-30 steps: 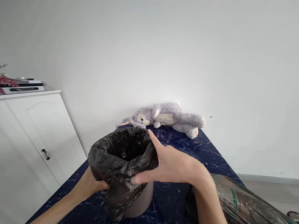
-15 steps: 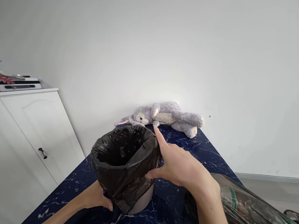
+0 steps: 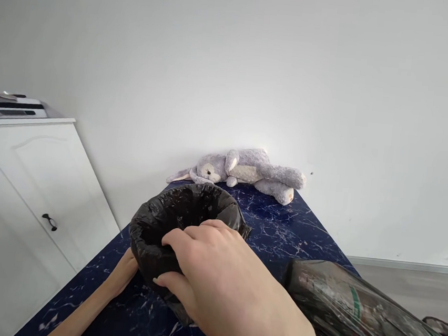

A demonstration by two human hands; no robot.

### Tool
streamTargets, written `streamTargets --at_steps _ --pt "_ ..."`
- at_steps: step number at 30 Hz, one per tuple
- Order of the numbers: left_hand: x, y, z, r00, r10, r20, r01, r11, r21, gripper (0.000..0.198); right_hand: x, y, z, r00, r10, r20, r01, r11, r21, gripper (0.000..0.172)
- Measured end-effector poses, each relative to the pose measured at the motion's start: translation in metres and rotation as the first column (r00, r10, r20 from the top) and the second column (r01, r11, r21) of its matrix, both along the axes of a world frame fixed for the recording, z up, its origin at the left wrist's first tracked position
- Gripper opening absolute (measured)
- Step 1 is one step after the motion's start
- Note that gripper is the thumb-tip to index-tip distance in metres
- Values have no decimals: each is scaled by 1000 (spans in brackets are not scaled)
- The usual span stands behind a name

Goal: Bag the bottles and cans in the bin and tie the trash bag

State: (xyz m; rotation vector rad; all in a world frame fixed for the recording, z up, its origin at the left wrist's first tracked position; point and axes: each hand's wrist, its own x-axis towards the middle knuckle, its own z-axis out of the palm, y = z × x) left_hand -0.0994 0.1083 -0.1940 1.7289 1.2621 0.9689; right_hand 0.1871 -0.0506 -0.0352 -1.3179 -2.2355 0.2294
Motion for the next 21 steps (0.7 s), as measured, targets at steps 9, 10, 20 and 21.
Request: streamTargets --at_steps 9,10,20,21 --pt "-5 11 -16 998 -59 -1 59 998 -16 60 -10 7 -3 992 -79 95 88 991 -101 26" --pt "-6 13 -19 998 -63 -4 63 998 -16 58 -10 8 -4 992 -85 89 94 991 -95 26" --pt "-14 20 -34 994 -90 -53 91 996 3 57 -14 20 -10 997 -44 56 44 999 5 24" --pt "-14 21 -35 994 -97 -57 97 995 2 60 -14 21 -9 997 -42 62 41 999 18 23"
